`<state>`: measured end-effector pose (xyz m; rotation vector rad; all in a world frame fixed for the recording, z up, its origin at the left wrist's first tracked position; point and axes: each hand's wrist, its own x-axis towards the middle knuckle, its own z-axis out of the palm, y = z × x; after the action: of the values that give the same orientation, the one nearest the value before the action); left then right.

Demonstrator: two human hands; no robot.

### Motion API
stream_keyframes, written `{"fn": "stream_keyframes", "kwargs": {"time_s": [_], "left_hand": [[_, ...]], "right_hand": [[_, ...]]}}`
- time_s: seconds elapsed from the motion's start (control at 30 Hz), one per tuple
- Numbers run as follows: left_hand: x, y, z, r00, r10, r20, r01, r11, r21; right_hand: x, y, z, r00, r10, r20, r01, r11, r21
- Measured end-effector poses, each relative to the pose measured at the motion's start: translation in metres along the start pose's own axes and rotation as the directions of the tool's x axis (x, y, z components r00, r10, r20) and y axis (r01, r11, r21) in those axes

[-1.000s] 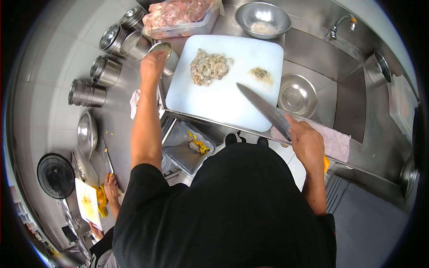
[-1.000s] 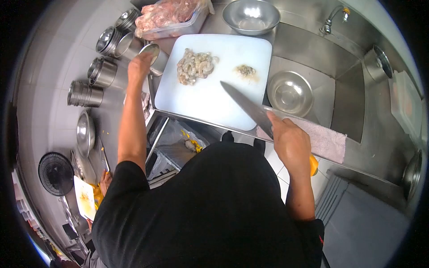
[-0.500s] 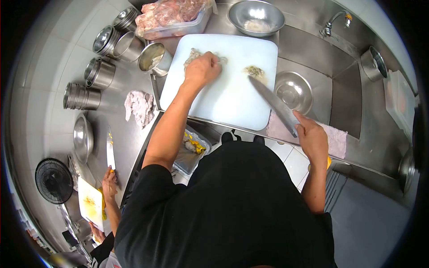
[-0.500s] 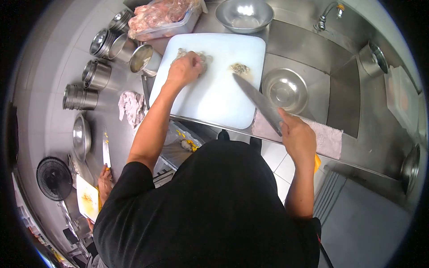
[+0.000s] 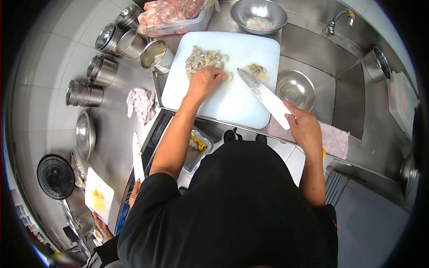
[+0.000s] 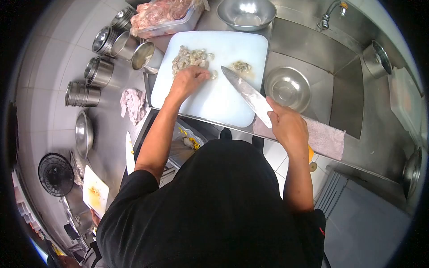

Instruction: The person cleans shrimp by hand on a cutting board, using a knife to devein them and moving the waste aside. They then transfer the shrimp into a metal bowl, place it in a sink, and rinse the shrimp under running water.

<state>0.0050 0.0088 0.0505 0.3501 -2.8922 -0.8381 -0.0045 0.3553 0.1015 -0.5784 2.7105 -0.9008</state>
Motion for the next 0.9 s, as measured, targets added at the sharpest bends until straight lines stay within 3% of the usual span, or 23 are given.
{"fn": "stream_keyframes", "kwargs": {"time_s": [0.07,0.27,0.37,0.57,0.77,0.9], "left_hand": [[0.005,0.003,0.002,0.999,0.046,-0.011,-0.046,0.999,-0.019],[0.01,0.011,0.014,1.0,-0.009,0.003,0.009,0.999,0.034],[0.01,0.01,0.013,1.0,0.002,-0.013,-0.001,0.998,0.068],[0.005,0.016,0.012,0.998,-0.067,-0.012,0.067,0.994,0.088],[0.002,0.014,0.025,0.984,-0.158,-0.086,0.153,0.986,-0.06],[0.002,0.019,0.027,0.971,-0.231,-0.058,0.224,0.968,-0.115]], "right_hand": [[0.006,-0.004,0.005,1.0,-0.018,0.016,0.018,1.0,-0.021],[0.032,-0.018,0.01,0.992,0.047,0.121,-0.042,0.998,-0.042],[0.036,-0.011,0.02,0.997,-0.023,0.08,0.024,1.0,-0.01],[0.019,-0.019,0.005,0.987,0.046,0.156,-0.046,0.999,-0.007],[-0.008,-0.004,0.014,0.995,-0.064,0.07,0.068,0.996,-0.049],[-0.021,-0.009,0.01,0.992,-0.013,0.126,0.026,0.995,-0.101]]}}
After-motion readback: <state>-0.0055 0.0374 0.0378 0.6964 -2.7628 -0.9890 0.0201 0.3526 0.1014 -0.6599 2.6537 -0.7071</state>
